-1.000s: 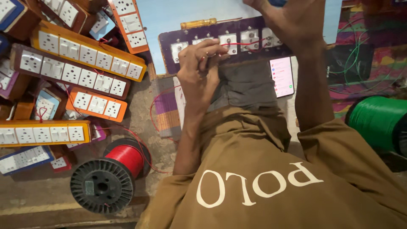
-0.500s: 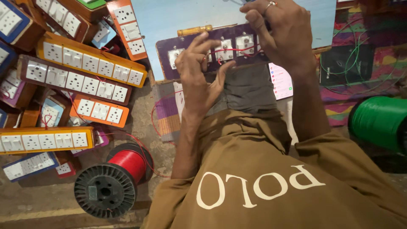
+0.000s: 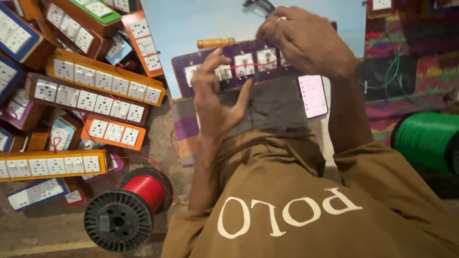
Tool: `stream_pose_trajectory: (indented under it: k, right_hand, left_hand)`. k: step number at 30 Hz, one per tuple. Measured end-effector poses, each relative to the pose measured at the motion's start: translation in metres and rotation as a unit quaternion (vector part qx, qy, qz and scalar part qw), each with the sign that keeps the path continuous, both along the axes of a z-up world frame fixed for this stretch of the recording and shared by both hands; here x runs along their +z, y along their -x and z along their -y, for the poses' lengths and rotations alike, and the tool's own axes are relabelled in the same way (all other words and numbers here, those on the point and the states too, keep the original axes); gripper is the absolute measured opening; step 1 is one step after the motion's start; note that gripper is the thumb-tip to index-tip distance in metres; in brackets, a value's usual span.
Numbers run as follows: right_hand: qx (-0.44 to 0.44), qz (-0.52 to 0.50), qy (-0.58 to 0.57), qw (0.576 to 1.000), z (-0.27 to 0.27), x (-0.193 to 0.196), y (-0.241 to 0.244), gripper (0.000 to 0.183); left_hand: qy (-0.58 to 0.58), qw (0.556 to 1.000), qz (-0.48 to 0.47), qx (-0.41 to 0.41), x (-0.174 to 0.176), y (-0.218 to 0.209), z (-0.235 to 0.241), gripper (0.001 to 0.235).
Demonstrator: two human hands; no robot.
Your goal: The person sits on the floor and wires a multi-socket power strip by connecting red wires between terminals. They use a screwdriver to tighten connections and wire cutters to trim excess wire, working on the strip resting on their lap.
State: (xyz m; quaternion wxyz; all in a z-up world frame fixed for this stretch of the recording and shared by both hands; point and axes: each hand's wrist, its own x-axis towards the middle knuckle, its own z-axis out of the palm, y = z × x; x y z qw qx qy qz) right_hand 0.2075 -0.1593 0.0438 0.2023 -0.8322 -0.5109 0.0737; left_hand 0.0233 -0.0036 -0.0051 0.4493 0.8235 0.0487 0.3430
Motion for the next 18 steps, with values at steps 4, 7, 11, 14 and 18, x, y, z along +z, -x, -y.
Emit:
stream_pose_trajectory:
  k: [4,7,11,14,18]
  right_hand:
    - [0.061,-0.08,-0.075,0.992,-0.025,0.01,0.003,0.053]
    - [0.08,-0.094,-0.023,0.992,-0.053,0.005,0.006,0.053]
    - [0.038,-0.075,0.116,0.99,-0.072,-0.004,-0.002,0.046]
    - [0.135,0.061,-0.106,0.983,-0.055,0.0,-0.006,0.034]
    - [-0.068,-0.024,-0.21,0.975,0.007,0.025,0.001,0.036]
  left_hand:
    - [-0.005,0.995,0.009,0.102,0.007,0.025,-0.016,0.046]
    - [-0.01,0.989,-0.042,0.141,0.007,0.032,-0.035,0.051]
    - [0.064,0.988,-0.117,0.08,0.01,0.03,-0.049,0.056]
    - [0.014,0.99,-0.121,0.066,0.012,0.029,-0.051,0.055]
    - [-0.077,0.987,-0.126,0.064,0.02,0.026,-0.053,0.055]
